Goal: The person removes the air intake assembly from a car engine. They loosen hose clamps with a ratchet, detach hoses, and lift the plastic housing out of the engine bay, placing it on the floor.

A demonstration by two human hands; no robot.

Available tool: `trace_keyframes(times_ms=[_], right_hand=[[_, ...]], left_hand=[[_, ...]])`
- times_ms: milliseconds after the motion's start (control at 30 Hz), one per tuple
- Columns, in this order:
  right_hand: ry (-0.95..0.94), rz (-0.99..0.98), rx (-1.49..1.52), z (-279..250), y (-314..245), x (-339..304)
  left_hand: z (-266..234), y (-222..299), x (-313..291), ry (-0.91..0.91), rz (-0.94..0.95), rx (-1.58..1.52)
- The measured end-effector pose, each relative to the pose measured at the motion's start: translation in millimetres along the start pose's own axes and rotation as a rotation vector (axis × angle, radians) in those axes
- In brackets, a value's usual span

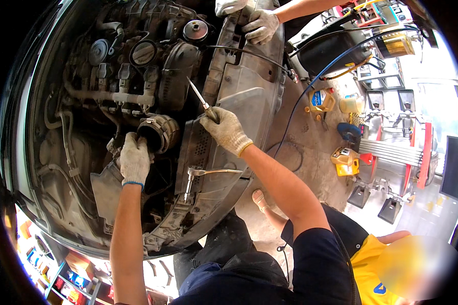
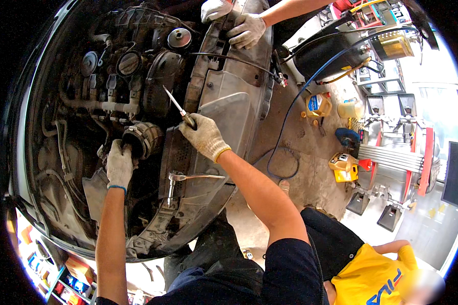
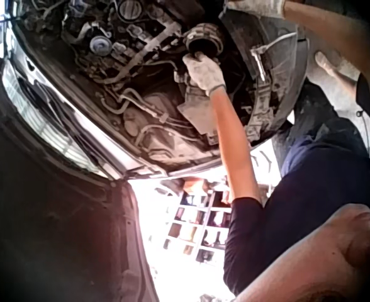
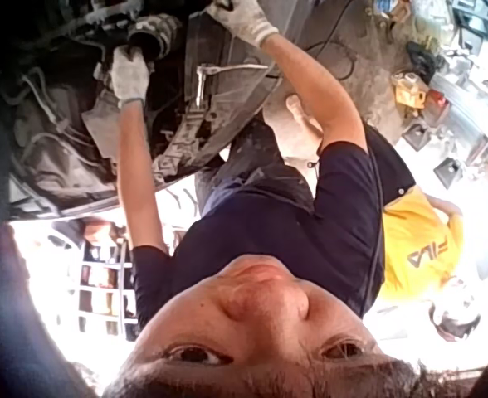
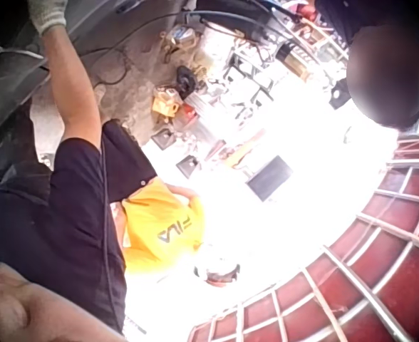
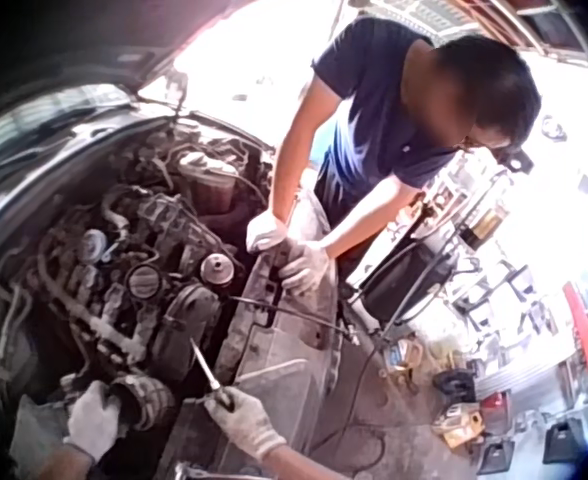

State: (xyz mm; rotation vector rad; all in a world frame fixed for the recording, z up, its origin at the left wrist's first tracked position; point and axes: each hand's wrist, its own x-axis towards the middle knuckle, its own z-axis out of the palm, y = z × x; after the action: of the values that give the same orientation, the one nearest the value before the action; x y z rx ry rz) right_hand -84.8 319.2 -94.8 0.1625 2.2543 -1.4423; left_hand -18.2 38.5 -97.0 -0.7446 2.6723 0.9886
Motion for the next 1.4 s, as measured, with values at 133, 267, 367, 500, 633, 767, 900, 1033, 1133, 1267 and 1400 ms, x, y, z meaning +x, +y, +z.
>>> trace_keyframes(times_ms=[133,267,367,500,633,767,900,1033,1133,1267,1400], right_hand=[[0.014,-0.050,-0.008,0,6,1],[0.015,-0.038,0.052,-1,3,-1],[0.034,-0.099,0.003,0,9,2],[0.004,-0.095,-0.052,-1,0,2],[-0.002,-0.066,-0.059,-7,-5,-2],[0.011,-0.100,-0.070,-6,-3,-2],[0.026,-0.108,-0.092,-4,-4,-1],[0.015,-0.092,-0.085,-5,-5,-1],[-0.002,-0.074,-0.089,-5,-9,-1],[0.016,-0.105,-0.087,-4,0,1],[0.005,-0.097,-0.076,-4,-1,1]], left_hand=[[-5,14,-7,0.022,0.032,0.074],[-8,22,-9,0.025,0.023,0.154],[-7,22,-10,0.037,0.050,0.170],[-5,16,-7,0.100,0.066,0.216],[-8,31,-11,0.001,-0.029,0.200],[-2,18,-8,0.061,0.045,0.231],[0,15,-8,0.081,0.071,0.232],[-2,17,-9,0.078,0.081,0.225],[-1,11,-7,0.096,0.101,0.256],[-1,15,-8,0.075,0.077,0.226],[-1,16,-8,0.075,0.072,0.228]])
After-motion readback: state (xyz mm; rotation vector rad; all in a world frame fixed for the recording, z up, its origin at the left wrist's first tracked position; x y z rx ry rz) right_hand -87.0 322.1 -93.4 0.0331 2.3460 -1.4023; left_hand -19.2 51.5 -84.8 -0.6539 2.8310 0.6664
